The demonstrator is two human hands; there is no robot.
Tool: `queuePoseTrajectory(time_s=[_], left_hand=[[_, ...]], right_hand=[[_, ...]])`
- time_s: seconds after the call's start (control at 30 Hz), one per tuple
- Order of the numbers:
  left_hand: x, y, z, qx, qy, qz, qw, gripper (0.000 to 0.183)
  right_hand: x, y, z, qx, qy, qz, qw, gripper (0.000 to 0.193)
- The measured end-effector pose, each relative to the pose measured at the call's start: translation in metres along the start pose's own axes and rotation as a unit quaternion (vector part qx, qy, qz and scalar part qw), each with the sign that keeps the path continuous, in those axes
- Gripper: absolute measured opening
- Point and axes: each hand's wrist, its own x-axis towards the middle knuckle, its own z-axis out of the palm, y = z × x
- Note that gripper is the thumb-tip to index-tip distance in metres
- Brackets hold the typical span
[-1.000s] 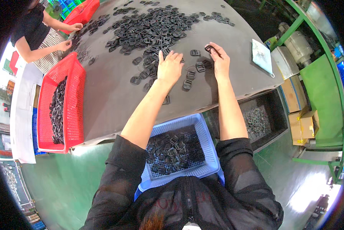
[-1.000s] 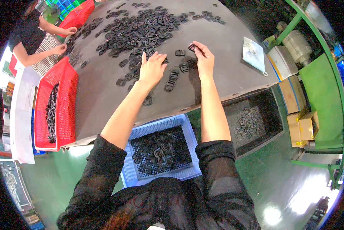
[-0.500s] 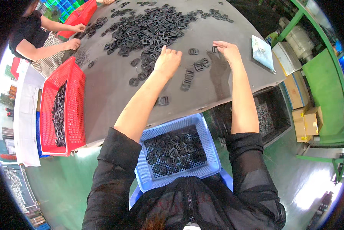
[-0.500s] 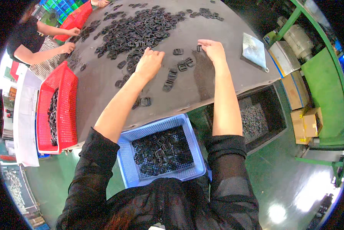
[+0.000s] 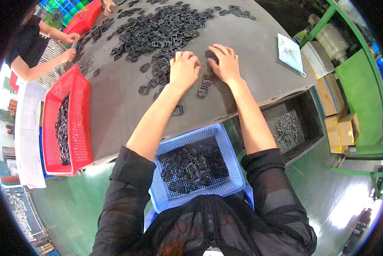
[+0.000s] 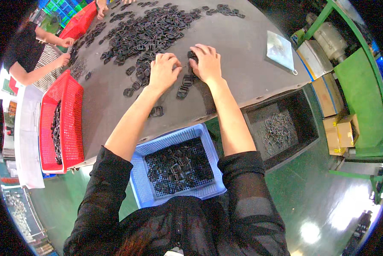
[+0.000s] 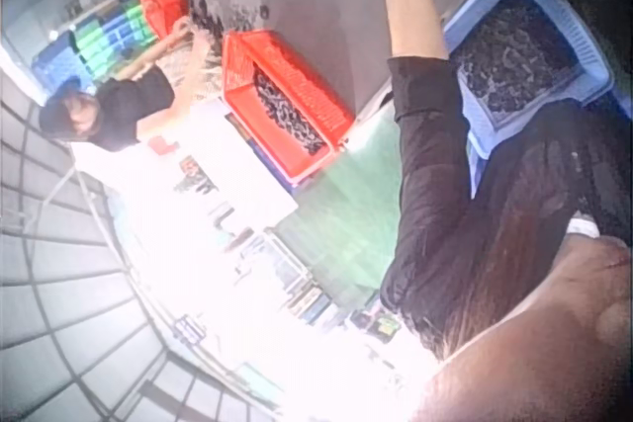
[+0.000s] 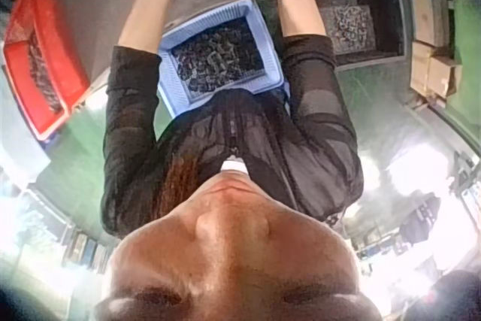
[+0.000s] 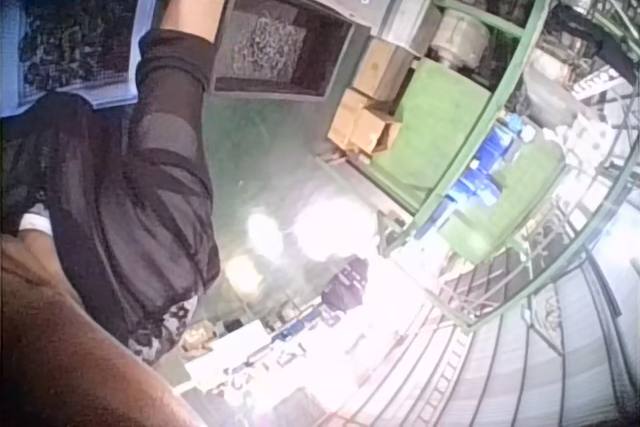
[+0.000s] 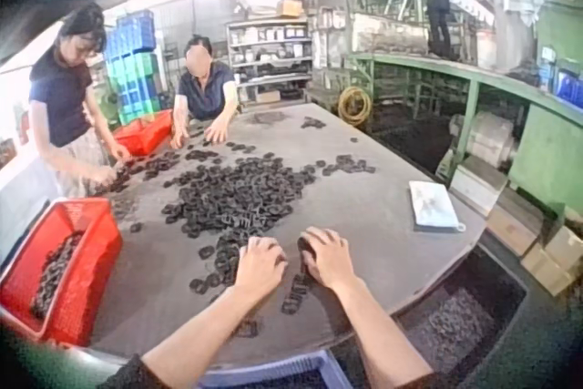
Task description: The person sorts black plastic buckles from a large pile on a table into a blue plastic basket, then empties the basket into a larger red crate.
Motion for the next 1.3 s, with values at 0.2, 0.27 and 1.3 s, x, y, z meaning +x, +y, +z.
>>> queuePoseTrajectory(time_s=[0.2, 0.27, 1.3], left_hand=[[-0.012, -0.030, -0.004, -0.068, 0.053, 0.057, 0.995, 0.019], [-0.025, -0.019, -0.005, 0.015, 0.004, 0.107, 0.994, 0.036], [-0.157, -0.046, -0.084, 0.006, 0.113, -0.105, 0.988, 0.027]], right_hand=[[-0.009, -0.003, -0.007, 0.059, -0.076, -0.057, 0.994, 0.029], [-0.021, -0.010, -0.014, 0.096, -0.076, -0.043, 0.992, 0.029], [-0.011, -0.129, 0.012, 0.088, -0.116, -0.111, 0.983, 0.015]])
